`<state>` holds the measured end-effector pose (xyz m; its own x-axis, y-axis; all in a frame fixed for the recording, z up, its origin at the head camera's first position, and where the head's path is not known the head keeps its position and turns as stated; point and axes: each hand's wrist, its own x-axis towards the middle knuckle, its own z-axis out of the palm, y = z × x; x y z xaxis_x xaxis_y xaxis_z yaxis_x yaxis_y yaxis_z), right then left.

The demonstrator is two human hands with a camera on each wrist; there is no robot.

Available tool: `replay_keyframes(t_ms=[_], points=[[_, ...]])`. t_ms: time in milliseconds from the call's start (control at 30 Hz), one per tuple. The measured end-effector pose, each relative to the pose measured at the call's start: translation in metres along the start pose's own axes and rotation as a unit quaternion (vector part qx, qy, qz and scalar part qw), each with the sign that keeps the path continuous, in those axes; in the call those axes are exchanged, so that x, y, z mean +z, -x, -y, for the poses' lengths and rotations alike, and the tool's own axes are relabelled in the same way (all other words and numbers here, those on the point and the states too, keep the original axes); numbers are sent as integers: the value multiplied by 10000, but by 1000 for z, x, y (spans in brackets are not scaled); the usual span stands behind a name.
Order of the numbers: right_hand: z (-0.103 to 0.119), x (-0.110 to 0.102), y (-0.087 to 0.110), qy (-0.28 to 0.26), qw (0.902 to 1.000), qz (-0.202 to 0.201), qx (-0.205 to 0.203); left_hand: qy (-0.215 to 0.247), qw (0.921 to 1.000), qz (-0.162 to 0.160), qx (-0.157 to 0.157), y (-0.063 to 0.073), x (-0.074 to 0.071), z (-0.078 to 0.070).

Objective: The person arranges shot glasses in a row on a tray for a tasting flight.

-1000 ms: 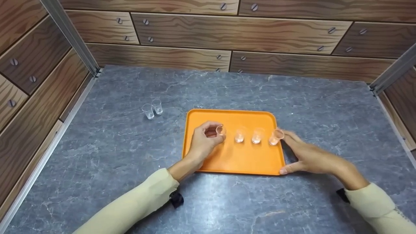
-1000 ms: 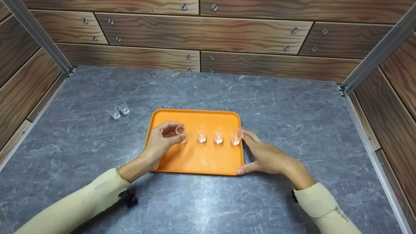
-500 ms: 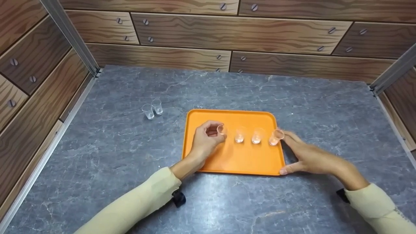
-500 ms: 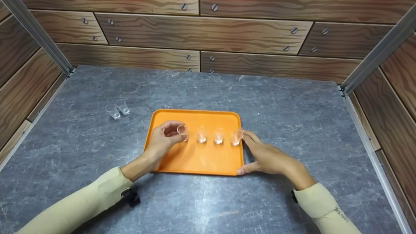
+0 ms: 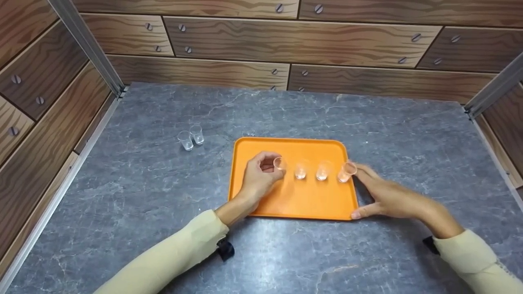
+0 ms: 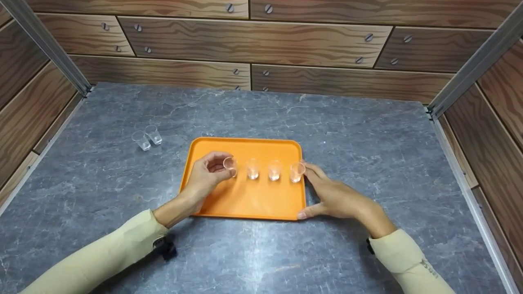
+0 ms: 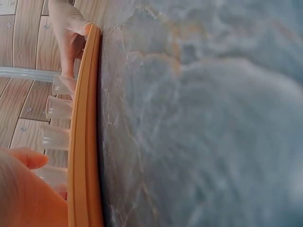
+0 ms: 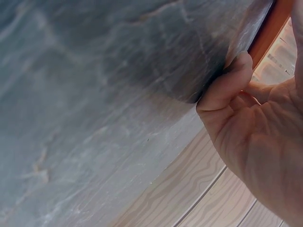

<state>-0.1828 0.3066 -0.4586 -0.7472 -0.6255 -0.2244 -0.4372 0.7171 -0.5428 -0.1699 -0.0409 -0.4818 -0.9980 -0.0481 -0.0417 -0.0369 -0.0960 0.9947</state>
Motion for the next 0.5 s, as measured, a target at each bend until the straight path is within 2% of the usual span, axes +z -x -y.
replay_keyframes(t_ms=[267, 500], points=[[0, 0, 2, -64, 10000, -5, -64, -34, 9999, -7, -141, 0, 0, -1], [0, 0, 0, -62, 9999, -13, -91, -77, 9999, -7, -87, 3, -3, -2]])
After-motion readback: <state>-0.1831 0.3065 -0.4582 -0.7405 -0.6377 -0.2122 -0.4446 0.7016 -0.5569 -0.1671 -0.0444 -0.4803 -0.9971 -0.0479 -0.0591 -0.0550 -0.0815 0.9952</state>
